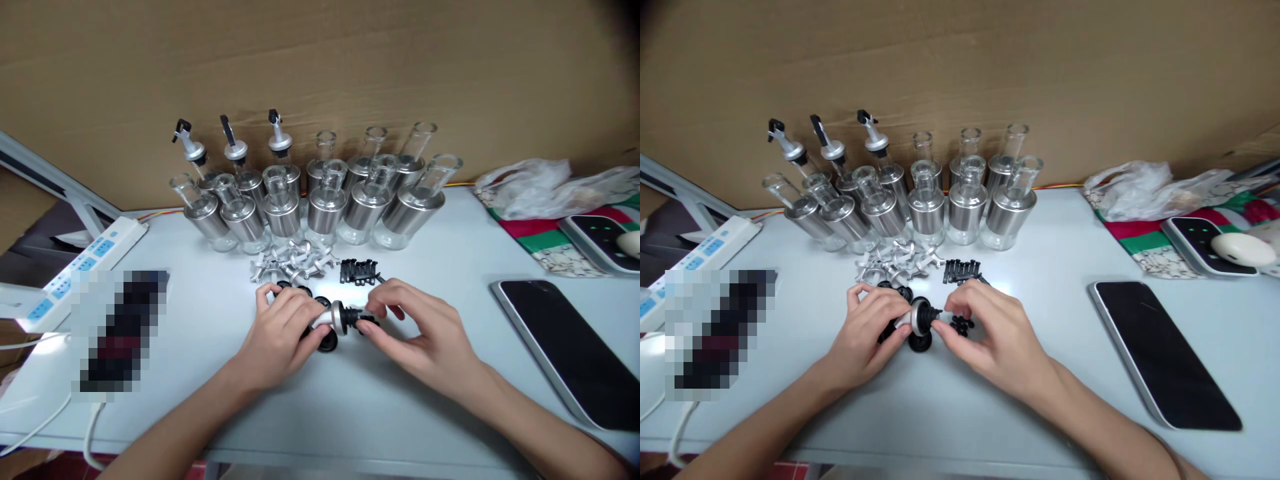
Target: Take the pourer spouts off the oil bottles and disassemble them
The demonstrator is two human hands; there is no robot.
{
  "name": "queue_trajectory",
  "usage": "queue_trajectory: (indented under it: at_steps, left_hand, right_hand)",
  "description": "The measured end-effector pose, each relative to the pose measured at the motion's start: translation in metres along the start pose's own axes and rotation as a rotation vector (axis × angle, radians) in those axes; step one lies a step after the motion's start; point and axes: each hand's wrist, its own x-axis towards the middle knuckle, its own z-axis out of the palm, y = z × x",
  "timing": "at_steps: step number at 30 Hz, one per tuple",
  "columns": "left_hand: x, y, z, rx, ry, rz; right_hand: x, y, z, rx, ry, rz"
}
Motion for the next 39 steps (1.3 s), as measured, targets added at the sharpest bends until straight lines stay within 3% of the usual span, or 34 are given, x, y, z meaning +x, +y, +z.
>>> queue_trajectory:
  at_steps: [19, 39]
  left_hand:
    - [-0.0010, -0.0011, 0.0024, 0.019, -0.019, 0.005]
    - [-0.0016, -0.0025, 0.0037, 0.031, 0.004, 0.061]
  right_hand:
    - [0.0018, 0.0025, -0.0017, -0.010, -0.172, 0.054]
    - [0.0024, 0.0016, -0.0017, -0.031, -0.190, 0.017]
